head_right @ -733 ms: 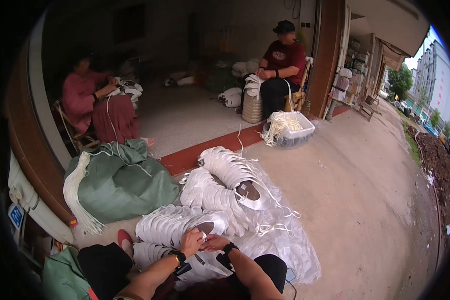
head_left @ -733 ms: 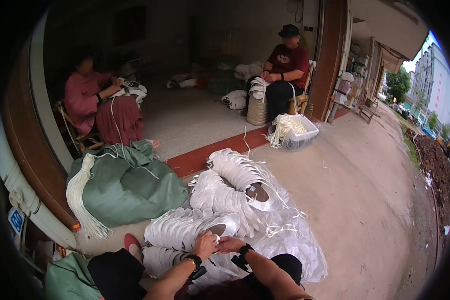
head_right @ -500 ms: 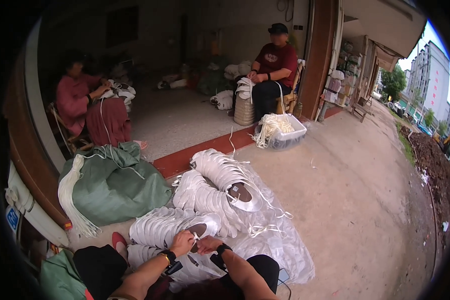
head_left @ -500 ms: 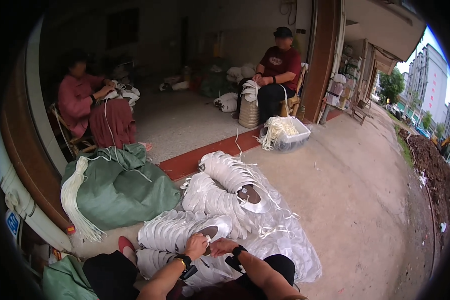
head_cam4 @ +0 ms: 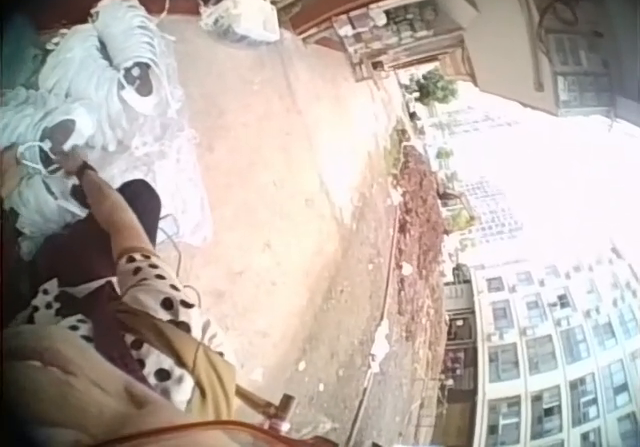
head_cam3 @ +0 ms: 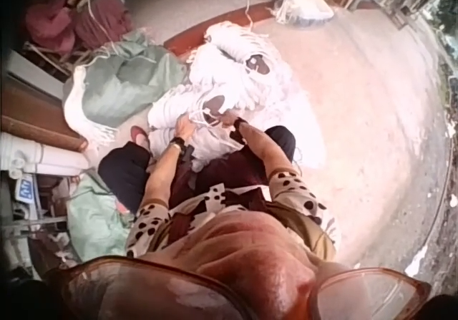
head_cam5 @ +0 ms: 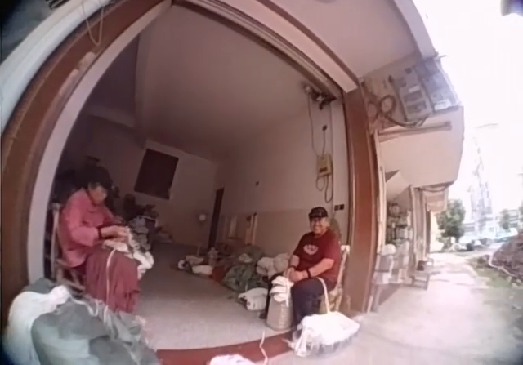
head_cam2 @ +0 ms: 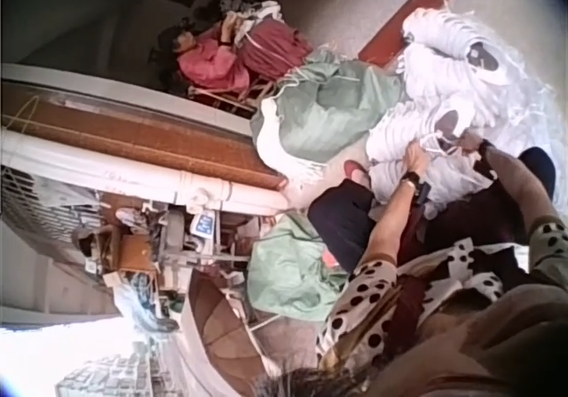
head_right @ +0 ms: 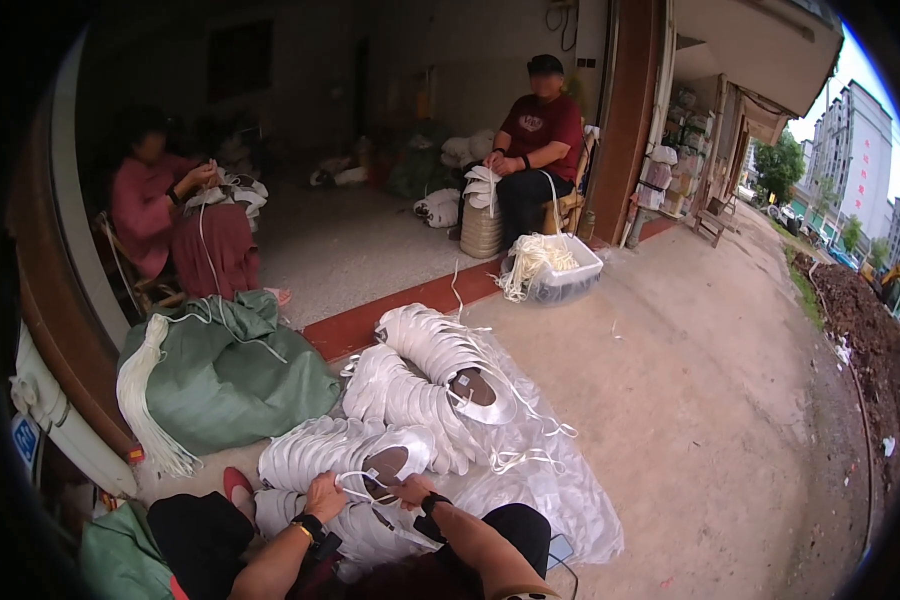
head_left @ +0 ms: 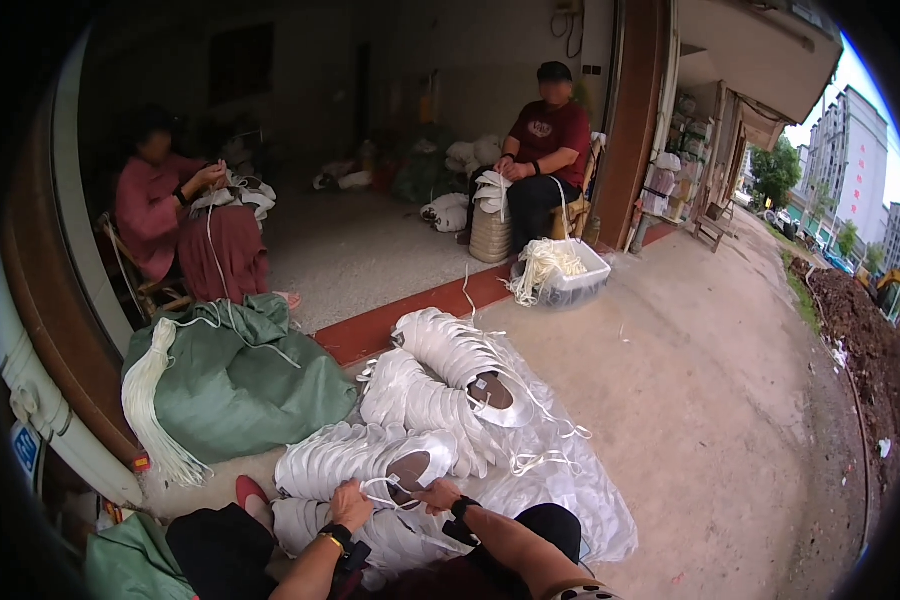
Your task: The recorder is lacing white shoes and then organizing a pile of shoe uppers.
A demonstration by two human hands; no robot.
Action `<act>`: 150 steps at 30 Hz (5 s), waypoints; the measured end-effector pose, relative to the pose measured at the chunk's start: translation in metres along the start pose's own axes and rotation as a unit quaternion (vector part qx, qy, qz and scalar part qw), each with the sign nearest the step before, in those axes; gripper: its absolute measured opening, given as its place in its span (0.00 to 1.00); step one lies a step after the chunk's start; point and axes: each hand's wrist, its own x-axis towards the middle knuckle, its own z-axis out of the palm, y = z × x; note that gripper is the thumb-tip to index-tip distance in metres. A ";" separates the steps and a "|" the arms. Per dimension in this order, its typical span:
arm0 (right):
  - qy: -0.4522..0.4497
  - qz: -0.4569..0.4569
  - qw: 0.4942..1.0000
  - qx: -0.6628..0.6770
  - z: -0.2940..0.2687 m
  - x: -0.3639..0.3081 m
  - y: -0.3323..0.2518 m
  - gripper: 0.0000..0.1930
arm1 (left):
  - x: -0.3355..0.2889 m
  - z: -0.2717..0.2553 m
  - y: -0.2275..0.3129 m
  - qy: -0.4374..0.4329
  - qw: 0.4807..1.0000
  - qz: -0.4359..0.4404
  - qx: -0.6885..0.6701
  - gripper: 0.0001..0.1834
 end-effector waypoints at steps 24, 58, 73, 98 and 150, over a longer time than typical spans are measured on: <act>0.017 -0.121 0.976 0.180 0.036 -0.006 -0.047 0.30 | 0.057 -0.066 -0.082 0.071 0.765 -0.378 -0.517 0.05; -0.125 -0.014 0.945 0.300 0.024 -0.013 -0.019 0.15 | 0.024 0.032 0.005 -0.206 0.913 0.352 0.030 0.05; 0.085 -0.261 0.961 -0.027 0.050 0.003 -0.015 0.09 | 0.037 0.023 0.018 -0.173 0.954 0.239 0.057 0.08; -0.004 -0.146 0.989 0.007 0.002 -0.026 -0.064 0.13 | 0.022 0.013 0.000 -0.264 0.920 0.284 0.062 0.14; -0.056 -0.161 0.932 0.320 0.053 0.035 -0.003 0.07 | 0.017 -0.001 0.032 -0.134 0.974 0.164 0.085 0.04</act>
